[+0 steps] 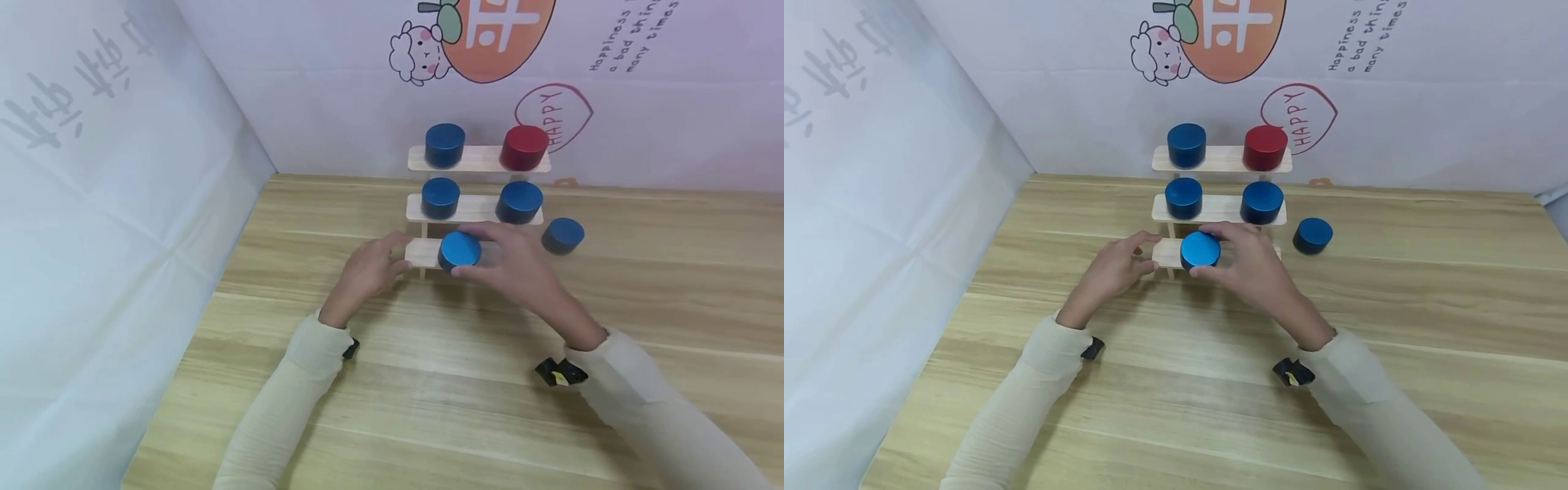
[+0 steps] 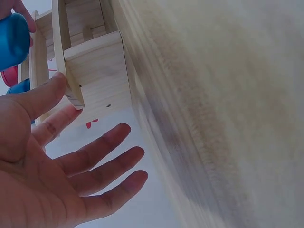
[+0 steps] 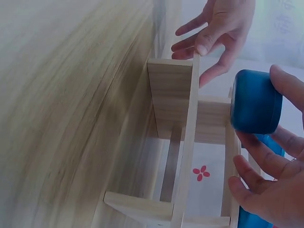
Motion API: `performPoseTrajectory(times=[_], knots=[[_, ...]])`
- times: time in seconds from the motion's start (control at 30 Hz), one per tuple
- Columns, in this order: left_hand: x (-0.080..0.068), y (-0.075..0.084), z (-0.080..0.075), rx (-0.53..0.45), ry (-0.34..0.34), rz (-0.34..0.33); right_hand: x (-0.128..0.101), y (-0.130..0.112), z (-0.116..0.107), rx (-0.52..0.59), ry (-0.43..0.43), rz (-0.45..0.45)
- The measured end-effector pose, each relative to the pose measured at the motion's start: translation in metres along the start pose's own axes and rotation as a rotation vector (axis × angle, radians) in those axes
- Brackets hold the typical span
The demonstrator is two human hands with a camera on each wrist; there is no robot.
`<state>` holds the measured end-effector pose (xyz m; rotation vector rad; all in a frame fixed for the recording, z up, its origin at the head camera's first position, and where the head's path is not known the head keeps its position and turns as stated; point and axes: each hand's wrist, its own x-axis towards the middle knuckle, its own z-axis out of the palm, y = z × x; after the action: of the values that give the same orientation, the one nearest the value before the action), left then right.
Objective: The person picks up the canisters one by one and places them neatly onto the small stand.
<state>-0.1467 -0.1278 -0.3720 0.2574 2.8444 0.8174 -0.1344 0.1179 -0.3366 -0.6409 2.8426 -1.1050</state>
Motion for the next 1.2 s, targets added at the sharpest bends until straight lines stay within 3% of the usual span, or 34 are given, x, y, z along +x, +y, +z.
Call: performPoseTrajectory(times=[0.3, 0.63, 1.2], knots=[[-0.001, -0.001, 0.001, -0.021, -0.002, 0.014, 0.008, -0.002, 0.009, 0.063, -0.013, 0.013], [-0.001, -0.001, 0.001, -0.024, -0.006, 0.002, 0.011, -0.006, 0.028, 0.105, 0.049, 0.038], [-0.001, -0.002, 0.000, -0.003, -0.014, 0.005, 0.021, -0.006, 0.042, 0.057, 0.075, 0.075]])
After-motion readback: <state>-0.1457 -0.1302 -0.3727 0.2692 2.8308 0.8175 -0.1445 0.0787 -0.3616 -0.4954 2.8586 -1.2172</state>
